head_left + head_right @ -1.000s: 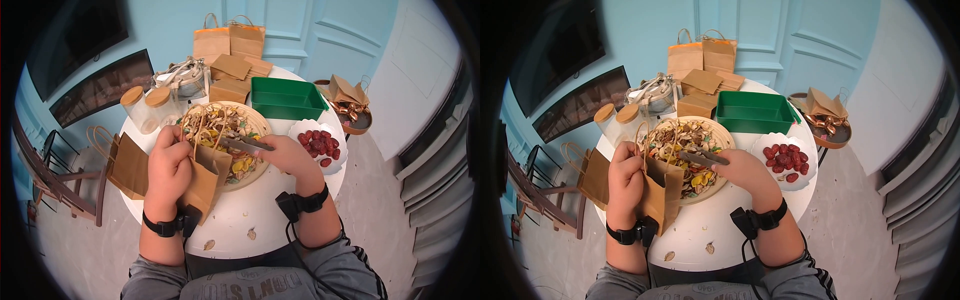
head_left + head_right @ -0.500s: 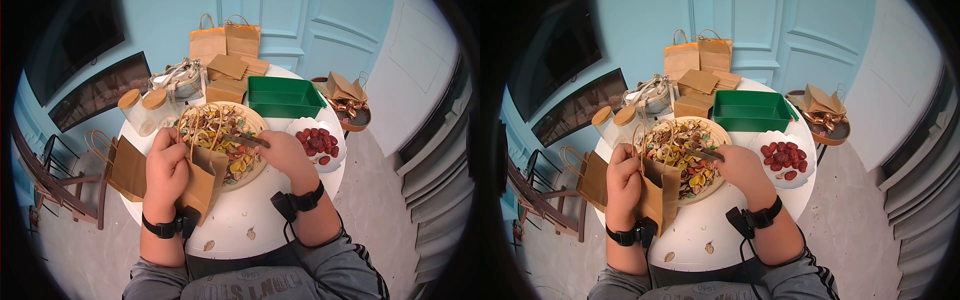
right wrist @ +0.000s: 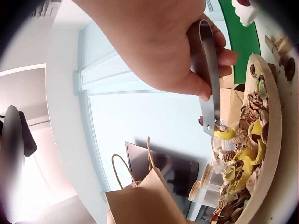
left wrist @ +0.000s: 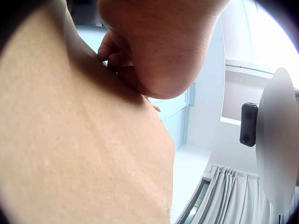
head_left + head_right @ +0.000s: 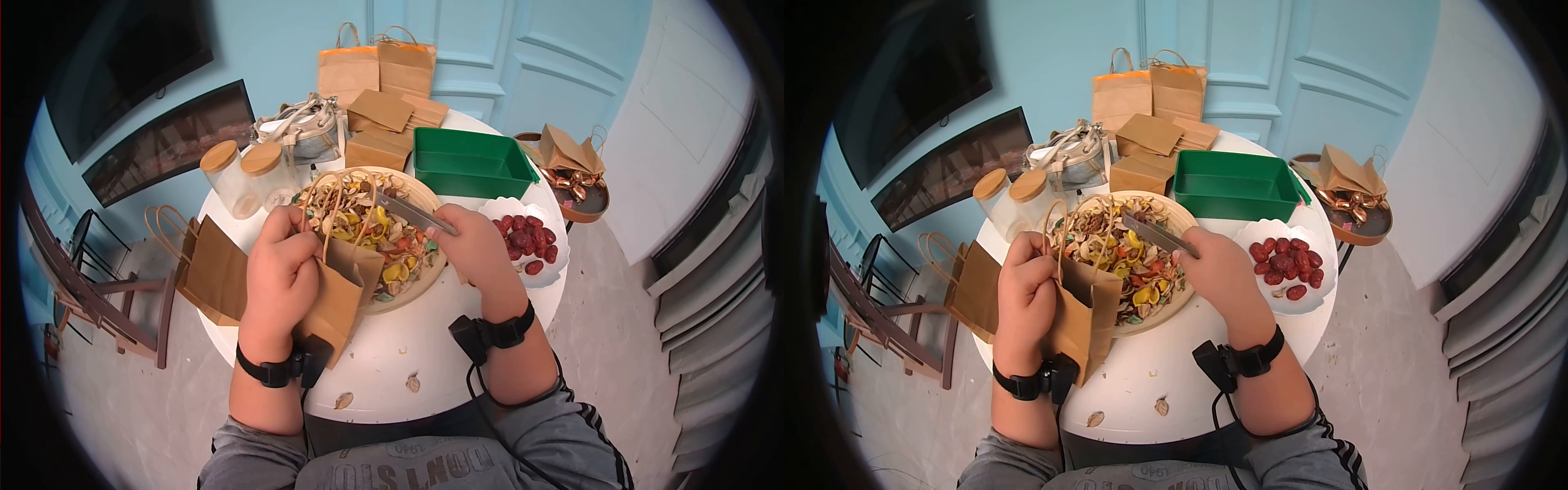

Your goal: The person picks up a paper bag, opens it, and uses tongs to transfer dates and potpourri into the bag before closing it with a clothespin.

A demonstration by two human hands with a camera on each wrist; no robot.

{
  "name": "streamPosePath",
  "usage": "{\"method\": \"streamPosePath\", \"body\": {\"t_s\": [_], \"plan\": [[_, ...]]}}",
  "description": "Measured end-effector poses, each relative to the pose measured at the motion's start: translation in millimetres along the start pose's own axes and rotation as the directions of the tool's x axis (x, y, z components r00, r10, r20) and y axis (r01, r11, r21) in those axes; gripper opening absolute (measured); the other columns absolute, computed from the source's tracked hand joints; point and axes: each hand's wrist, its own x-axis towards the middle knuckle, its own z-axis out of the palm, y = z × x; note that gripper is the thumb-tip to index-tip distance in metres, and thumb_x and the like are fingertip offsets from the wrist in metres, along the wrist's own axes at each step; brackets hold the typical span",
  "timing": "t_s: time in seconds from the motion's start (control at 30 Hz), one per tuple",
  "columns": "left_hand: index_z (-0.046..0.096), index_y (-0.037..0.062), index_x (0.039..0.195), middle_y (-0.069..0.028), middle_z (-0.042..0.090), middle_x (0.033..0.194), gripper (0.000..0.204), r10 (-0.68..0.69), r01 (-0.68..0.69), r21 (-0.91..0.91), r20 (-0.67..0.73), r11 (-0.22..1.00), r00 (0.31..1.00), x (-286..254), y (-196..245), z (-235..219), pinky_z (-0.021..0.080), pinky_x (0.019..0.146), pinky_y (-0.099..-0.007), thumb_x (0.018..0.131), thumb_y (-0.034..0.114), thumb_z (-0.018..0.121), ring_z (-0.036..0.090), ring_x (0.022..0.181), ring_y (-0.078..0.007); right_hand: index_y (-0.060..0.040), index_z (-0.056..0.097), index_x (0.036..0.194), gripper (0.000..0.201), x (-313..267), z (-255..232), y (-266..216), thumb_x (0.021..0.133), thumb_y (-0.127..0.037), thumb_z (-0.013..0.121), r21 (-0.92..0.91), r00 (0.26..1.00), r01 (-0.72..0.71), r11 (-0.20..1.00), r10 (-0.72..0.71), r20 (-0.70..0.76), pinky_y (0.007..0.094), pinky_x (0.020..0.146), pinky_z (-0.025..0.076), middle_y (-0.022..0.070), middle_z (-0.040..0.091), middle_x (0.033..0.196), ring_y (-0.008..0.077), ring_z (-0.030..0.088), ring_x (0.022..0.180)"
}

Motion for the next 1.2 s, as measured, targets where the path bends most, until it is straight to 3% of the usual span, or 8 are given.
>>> {"method": "streamPosePath", "body": {"t_s": [0.2, 0.27, 0.5, 0.57, 0.8, 1.0, 1.07, 1.2], "plan": [[0.057, -0.0008, 0.069, -0.0124, 0.052, 0.084, 0.013, 0.010, -0.011, 0.026, 0.004, 1.000, 1.000, 0, 1, 0, 0.046, 0.066, -0.0322, 0.066, -0.010, 0.049, 0.055, 0.075, -0.0277, -0.0050, 0.063, 0.099, 0.022, 1, 3, 3, 0.085, -0.022, 0.065, 0.311, 0.996, 0.024, 0.950, 0.003, -0.087, 0.0348, 0.062, 0.046, 0.0121, 0.063, 0.075, 0.0236, 0.061, 0.068], [0.058, -0.0002, 0.069, -0.0121, 0.052, 0.084, 0.013, 0.009, -0.009, 0.022, 0.002, 1.000, 1.000, 0, 0, 1, 0.046, 0.066, -0.0324, 0.066, -0.010, 0.049, 0.056, 0.075, -0.0277, -0.0023, 0.062, 0.101, 0.023, 1, 4, 5, 0.085, -0.018, 0.066, 0.476, 0.995, 0.021, 0.879, 0.027, -0.093, 0.0306, 0.063, 0.046, 0.0104, 0.064, 0.077, 0.0173, 0.058, 0.066], [0.059, 0.0027, 0.068, -0.0103, 0.052, 0.084, 0.015, -0.004, 0.003, 0.015, 0.009, 1.000, 1.000, -1, 2, 1, 0.047, 0.064, -0.0340, 0.066, -0.008, 0.050, 0.056, 0.073, -0.0274, 0.0009, 0.062, 0.104, 0.021, -8, -7, -8, 0.088, -0.013, 0.066, 0.636, 0.996, 0.013, 0.771, 0.047, -0.077, 0.0230, 0.061, 0.043, 0.0034, 0.065, 0.080, 0.0074, 0.053, 0.068], [0.059, 0.0028, 0.068, -0.0103, 0.051, 0.083, 0.014, 0.006, -0.006, 0.019, 0.007, 1.000, 1.000, -1, 1, 1, 0.047, 0.064, -0.0344, 0.066, -0.008, 0.050, 0.056, 0.073, -0.0274, 0.0017, 0.061, 0.107, 0.022, -10, -8, -10, 0.089, -0.011, 0.065, 0.748, 0.996, 0.051, 0.661, 0.019, -0.084, 0.0195, 0.059, 0.040, 0.0003, 0.064, 0.082, 0.0040, 0.050, 0.066], [0.059, 0.0036, 0.068, -0.0107, 0.052, 0.086, 0.013, 0.012, -0.013, 0.037, 0.021, 0.999, 1.000, -3, -2, 2, 0.047, 0.065, -0.0365, 0.065, -0.006, 0.051, 0.057, 0.075, -0.0294, 0.0026, 0.061, 0.109, 0.023, -15, -11, -14, 0.090, -0.009, 0.064, 0.793, 0.990, 0.135, 0.594, -0.048, -0.132, 0.0174, 0.058, 0.040, -0.0002, 0.063, 0.082, 0.0025, 0.050, 0.066], [0.059, 0.0038, 0.068, -0.0110, 0.053, 0.087, 0.012, 0.000, -0.002, 0.047, 0.042, 0.999, 0.999, -3, -1, 1, 0.048, 0.066, -0.0377, 0.066, -0.005, 0.051, 0.057, 0.077, -0.0305, 0.0030, 0.060, 0.110, 0.023, -9, -5, -10, 0.090, -0.009, 0.064, 0.736, 0.988, 0.067, 0.673, 0.058, -0.143, 0.0173, 0.057, 0.040, 0.0018, 0.064, 0.086, 0.0028, 0.051, 0.066], [0.059, 0.0037, 0.068, -0.0111, 0.053, 0.087, 0.011, -0.001, -0.001, 0.051, 0.042, 0.999, 0.999, -3, -1, 1, 0.048, 0.066, -0.0379, 0.066, -0.005, 0.051, 0.057, 0.077, -0.0308, 0.0032, 0.060, 0.110, 0.024, -9, -4, -10, 0.090, -0.009, 0.065, 0.757, 0.977, 0.130, 0.640, 0.049, -0.209, 0.0176, 0.056, 0.040, 0.0025, 0.064, 0.088, 0.0030, 0.051, 0.066], [0.059, 0.0033, 0.068, -0.0118, 0.053, 0.088, 0.011, -0.014, 0.011, 0.054, 0.048, 0.998, 0.999, -3, -3, 2, 0.048, 0.066, -0.0386, 0.066, -0.005, 0.051, 0.057, 0.077, -0.0318, 0.0027, 0.060, 0.110, 0.024, -15, -7, -11, 0.090, -0.009, 0.065, 0.792, 0.981, 0.176, 0.584, -0.037, -0.191, 0.0177, 0.056, 0.040, 0.0017, 0.064, 0.086, 0.0030, 0.050, 0.066]]}}
